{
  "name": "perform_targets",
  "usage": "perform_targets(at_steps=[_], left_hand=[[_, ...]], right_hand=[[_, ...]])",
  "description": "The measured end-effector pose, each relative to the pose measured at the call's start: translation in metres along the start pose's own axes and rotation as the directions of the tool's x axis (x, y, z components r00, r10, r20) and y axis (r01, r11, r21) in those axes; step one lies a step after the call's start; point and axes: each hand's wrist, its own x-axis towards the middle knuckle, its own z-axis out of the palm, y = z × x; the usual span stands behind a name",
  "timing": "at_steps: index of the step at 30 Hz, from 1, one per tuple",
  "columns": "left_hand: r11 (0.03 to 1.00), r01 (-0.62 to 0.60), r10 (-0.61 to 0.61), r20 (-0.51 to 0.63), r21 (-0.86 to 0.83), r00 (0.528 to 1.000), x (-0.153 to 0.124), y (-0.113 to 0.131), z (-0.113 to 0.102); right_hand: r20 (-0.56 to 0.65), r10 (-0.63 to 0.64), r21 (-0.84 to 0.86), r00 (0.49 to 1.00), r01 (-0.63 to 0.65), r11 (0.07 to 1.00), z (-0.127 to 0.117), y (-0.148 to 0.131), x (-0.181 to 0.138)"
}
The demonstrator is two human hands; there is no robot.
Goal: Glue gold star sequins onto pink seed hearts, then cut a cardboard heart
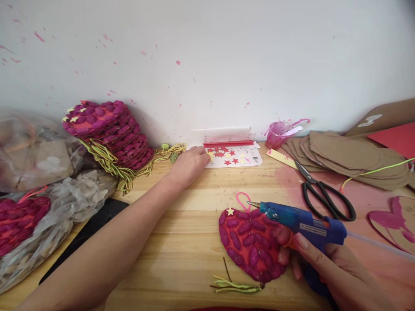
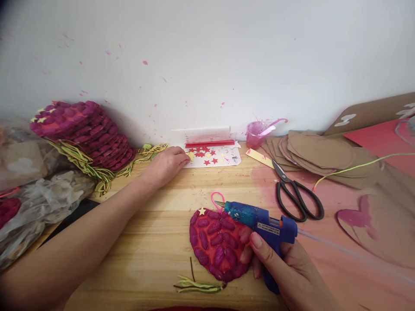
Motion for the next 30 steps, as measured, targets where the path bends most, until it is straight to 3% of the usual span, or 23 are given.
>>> perform_targets(at_steps=[9,20,26,30], left_hand=[[0.989,0.088,-0.097,-0.077,-0.117,0.992,-0.003,-0.001,0.003],[0.939,0.237,-0.277,-0.142,-0.249,0.95,-0.001,-0.006,0.006],[0.949,0.233,-0.267,-0.149,-0.213,0.952,-0.003,-0.004,0.004],[0.975,0.173,-0.194,-0.146,-0.141,0.97,-0.007,0.008,0.0]], right_hand=[[-0.003,0.014,-0.014,1.0,-0.014,1.0,-0.001,-0.004,-0.005],[0.03,0.002,-0.014,1.0,-0.002,1.0,-0.001,-0.008,-0.002],[0.016,-0.018,-0.011,1.0,0.018,1.0,0.0,-0.009,-0.002],[0.026,-0.022,-0.019,0.999,0.023,1.0,0.0,-0.01,-0.003]])
